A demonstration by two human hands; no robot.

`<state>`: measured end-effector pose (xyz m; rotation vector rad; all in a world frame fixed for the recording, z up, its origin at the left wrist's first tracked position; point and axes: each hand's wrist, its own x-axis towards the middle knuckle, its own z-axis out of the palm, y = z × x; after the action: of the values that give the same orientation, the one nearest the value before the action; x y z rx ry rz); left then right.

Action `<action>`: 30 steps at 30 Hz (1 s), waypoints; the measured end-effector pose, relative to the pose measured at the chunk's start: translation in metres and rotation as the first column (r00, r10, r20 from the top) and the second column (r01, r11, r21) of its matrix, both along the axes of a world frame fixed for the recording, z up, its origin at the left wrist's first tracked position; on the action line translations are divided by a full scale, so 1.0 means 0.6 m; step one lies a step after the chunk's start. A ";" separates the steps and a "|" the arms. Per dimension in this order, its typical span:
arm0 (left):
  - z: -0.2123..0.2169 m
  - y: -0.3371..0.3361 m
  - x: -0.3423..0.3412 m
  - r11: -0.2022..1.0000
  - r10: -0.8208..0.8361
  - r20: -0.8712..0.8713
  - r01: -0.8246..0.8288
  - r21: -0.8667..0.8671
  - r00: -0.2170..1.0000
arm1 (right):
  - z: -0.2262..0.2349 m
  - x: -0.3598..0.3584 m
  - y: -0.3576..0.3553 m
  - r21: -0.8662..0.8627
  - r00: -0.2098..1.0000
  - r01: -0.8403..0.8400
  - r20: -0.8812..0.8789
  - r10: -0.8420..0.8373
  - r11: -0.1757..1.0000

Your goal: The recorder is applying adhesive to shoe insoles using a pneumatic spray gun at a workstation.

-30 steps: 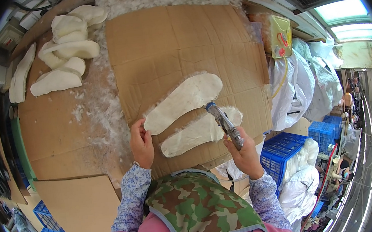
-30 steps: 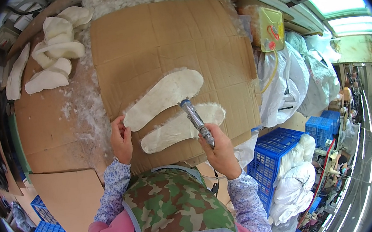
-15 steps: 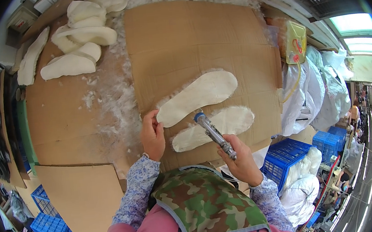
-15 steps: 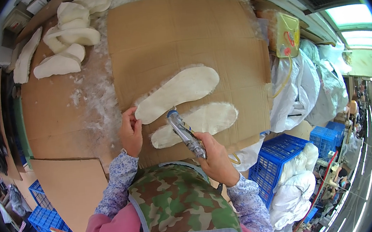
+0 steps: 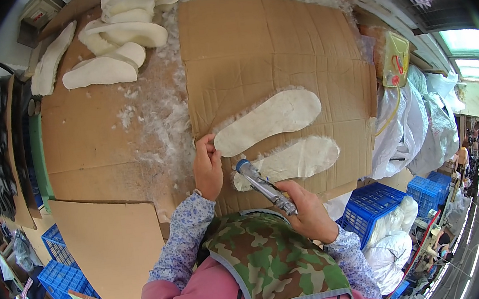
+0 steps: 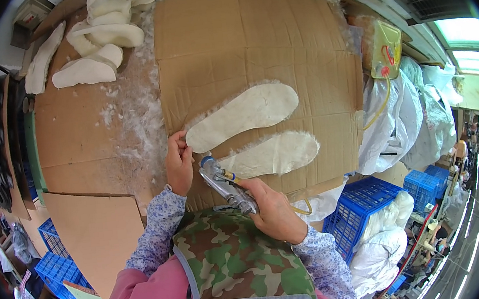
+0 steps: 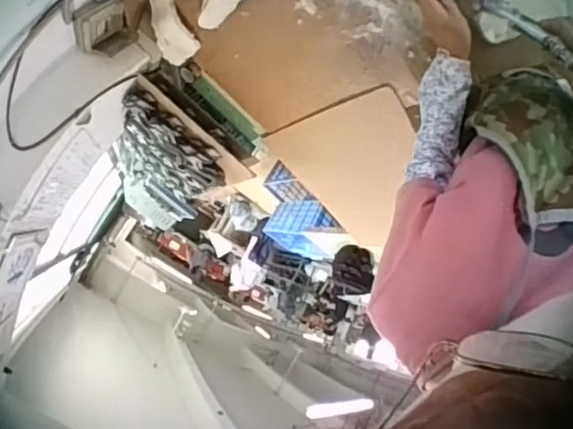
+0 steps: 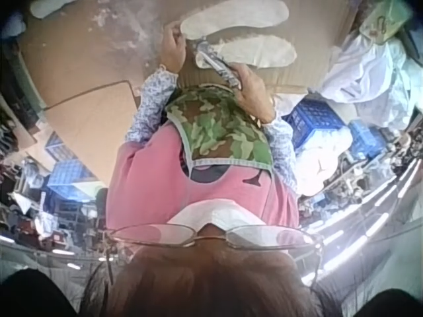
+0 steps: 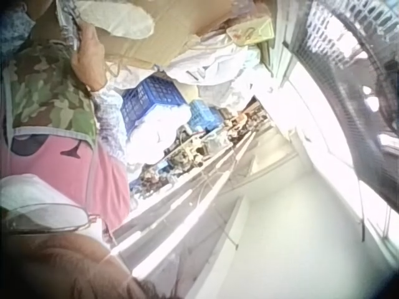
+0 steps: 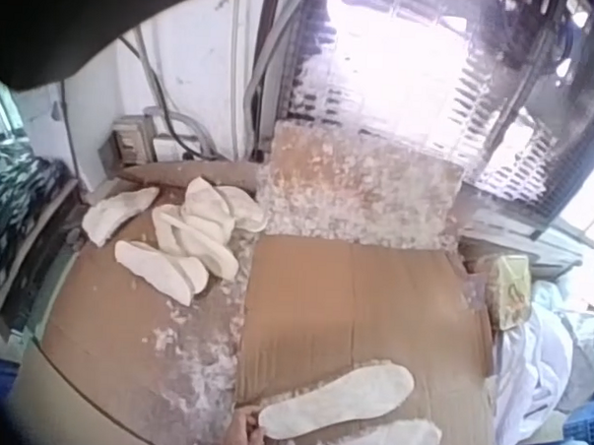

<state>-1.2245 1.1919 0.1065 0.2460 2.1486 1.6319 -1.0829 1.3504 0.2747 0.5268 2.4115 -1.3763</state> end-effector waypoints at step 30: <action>0.007 0.005 -0.002 1.000 -0.006 0.040 0.005 0.021 0.999 | -0.031 0.016 0.116 0.186 0.937 0.349 -0.091 -0.337 0.919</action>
<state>-1.2258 1.1951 0.1105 0.2232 2.1002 1.6438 -1.0732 1.4197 0.2563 1.0186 2.6116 -1.2947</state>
